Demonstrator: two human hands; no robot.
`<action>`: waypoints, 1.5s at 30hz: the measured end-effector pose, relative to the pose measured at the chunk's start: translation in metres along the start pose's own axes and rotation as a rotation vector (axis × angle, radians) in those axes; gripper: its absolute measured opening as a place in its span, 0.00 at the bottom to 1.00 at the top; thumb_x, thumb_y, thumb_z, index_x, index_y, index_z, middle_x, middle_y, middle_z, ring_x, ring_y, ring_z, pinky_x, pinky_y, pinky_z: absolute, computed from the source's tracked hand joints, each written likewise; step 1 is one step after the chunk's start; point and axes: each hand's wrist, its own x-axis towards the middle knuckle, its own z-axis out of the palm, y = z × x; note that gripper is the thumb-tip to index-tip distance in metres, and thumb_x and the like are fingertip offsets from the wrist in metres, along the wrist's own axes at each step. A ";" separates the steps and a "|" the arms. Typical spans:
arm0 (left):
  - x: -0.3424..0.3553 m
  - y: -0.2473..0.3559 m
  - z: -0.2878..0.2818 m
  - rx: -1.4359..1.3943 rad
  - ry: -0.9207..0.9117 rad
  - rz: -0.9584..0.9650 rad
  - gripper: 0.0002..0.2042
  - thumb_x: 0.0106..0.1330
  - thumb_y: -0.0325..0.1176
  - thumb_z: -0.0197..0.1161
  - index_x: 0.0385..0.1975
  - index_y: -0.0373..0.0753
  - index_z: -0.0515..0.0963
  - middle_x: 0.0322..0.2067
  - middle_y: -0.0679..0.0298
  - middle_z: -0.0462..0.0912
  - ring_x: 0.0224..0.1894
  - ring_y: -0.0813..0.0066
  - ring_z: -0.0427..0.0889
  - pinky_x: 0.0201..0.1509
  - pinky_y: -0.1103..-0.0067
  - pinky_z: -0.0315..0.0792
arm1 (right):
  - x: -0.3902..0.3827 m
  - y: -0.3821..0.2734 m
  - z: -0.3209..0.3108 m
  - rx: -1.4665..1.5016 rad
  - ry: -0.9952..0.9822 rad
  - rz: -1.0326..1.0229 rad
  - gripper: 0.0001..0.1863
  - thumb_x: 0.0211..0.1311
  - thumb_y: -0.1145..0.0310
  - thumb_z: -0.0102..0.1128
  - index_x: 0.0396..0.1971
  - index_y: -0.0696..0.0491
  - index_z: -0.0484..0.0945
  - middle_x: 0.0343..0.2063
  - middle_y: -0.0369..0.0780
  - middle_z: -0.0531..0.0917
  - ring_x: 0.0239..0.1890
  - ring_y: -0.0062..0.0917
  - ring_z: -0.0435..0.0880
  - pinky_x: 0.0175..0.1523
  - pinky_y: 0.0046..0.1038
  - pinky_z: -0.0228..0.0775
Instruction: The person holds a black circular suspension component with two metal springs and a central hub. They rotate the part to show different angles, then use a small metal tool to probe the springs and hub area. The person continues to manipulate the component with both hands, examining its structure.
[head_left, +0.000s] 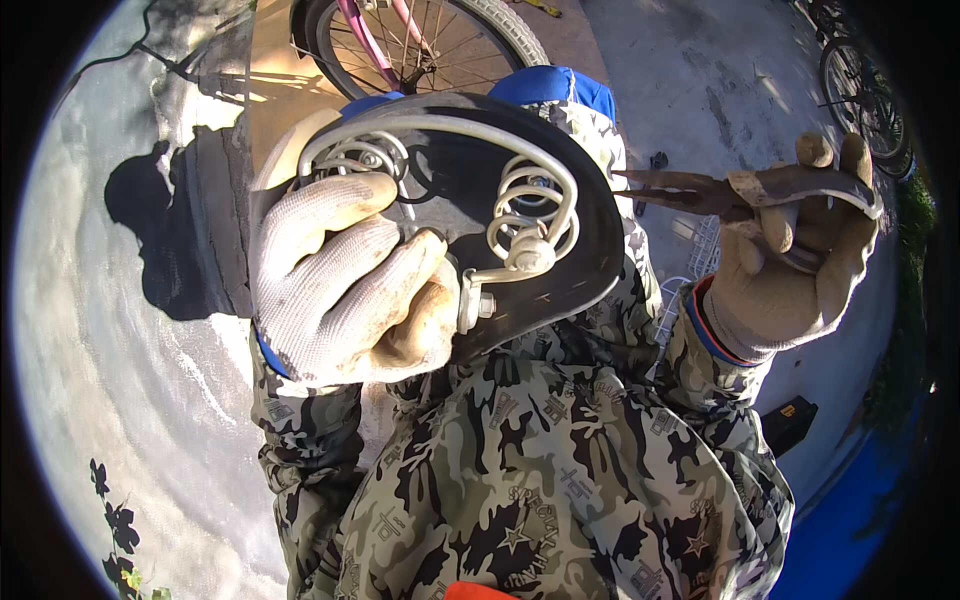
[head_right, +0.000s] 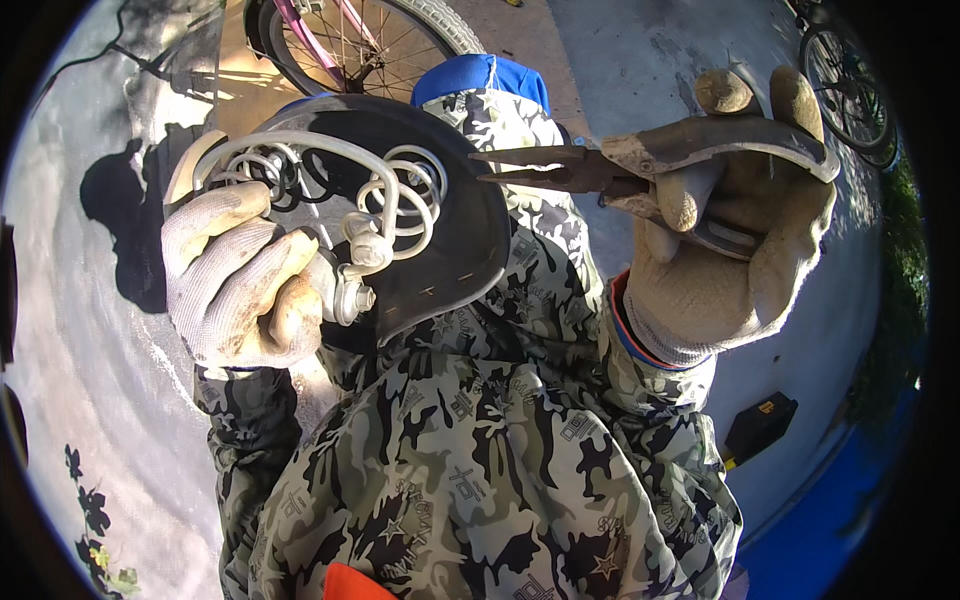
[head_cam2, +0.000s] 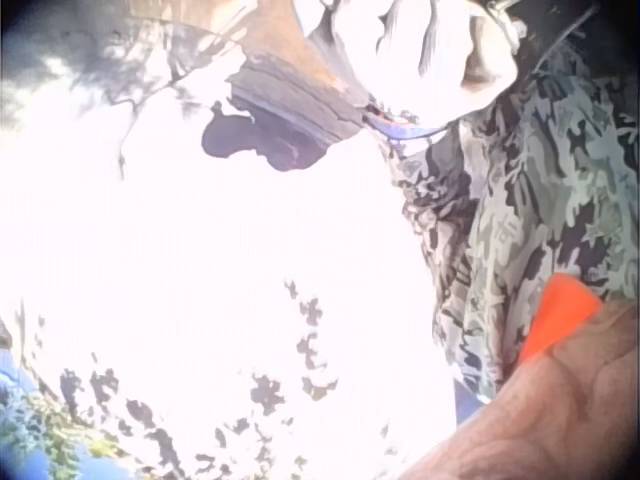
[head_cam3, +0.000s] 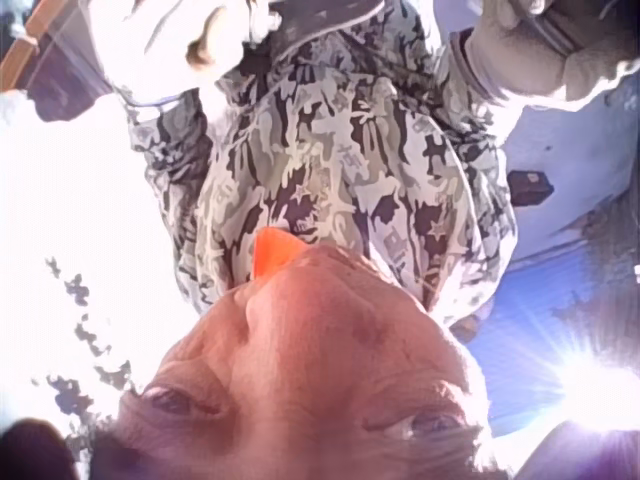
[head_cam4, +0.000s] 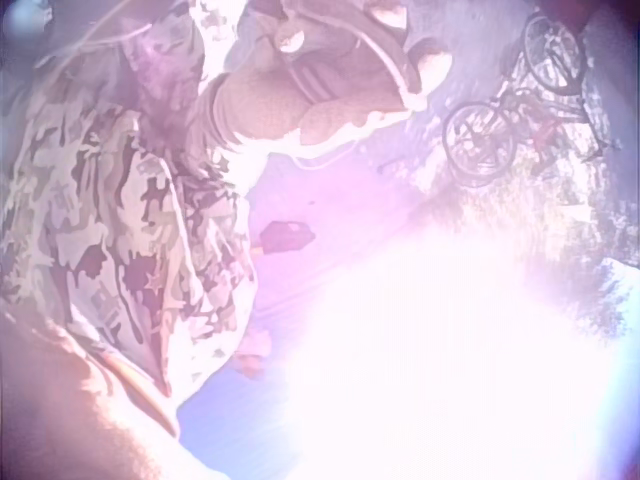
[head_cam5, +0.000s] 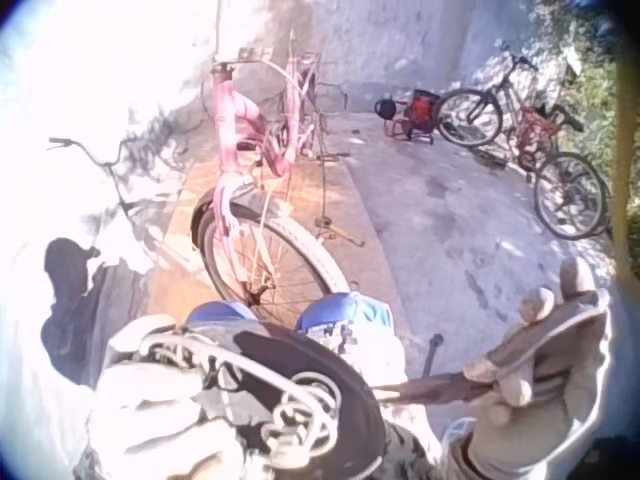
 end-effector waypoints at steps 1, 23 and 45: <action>0.005 0.001 0.008 0.018 0.017 0.004 0.10 0.51 0.35 0.66 0.29 0.35 0.84 0.25 0.61 0.81 0.41 0.56 0.82 0.48 0.64 0.79 | 0.004 -0.005 -0.005 -0.060 -0.009 0.009 0.31 0.83 0.53 0.38 0.72 0.61 0.61 0.60 0.57 0.76 0.24 0.16 0.70 0.23 0.17 0.68; 0.038 0.025 0.048 -0.140 -0.092 -0.344 0.22 0.64 0.22 0.63 0.60 0.28 0.76 0.56 0.50 0.82 0.54 0.59 0.81 0.57 0.67 0.75 | -0.009 0.031 0.001 -0.395 0.466 0.280 0.25 0.82 0.56 0.46 0.58 0.65 0.75 0.39 0.49 0.87 0.30 0.24 0.90 0.31 0.18 0.83; 0.054 0.010 0.069 -0.468 -0.709 -0.699 0.42 0.57 0.20 0.66 0.75 0.27 0.55 0.70 0.43 0.67 0.73 0.51 0.68 0.77 0.66 0.62 | -0.030 0.052 0.007 -0.347 0.418 0.178 0.23 0.82 0.58 0.49 0.60 0.63 0.75 0.41 0.40 0.85 0.35 0.16 0.83 0.40 0.18 0.77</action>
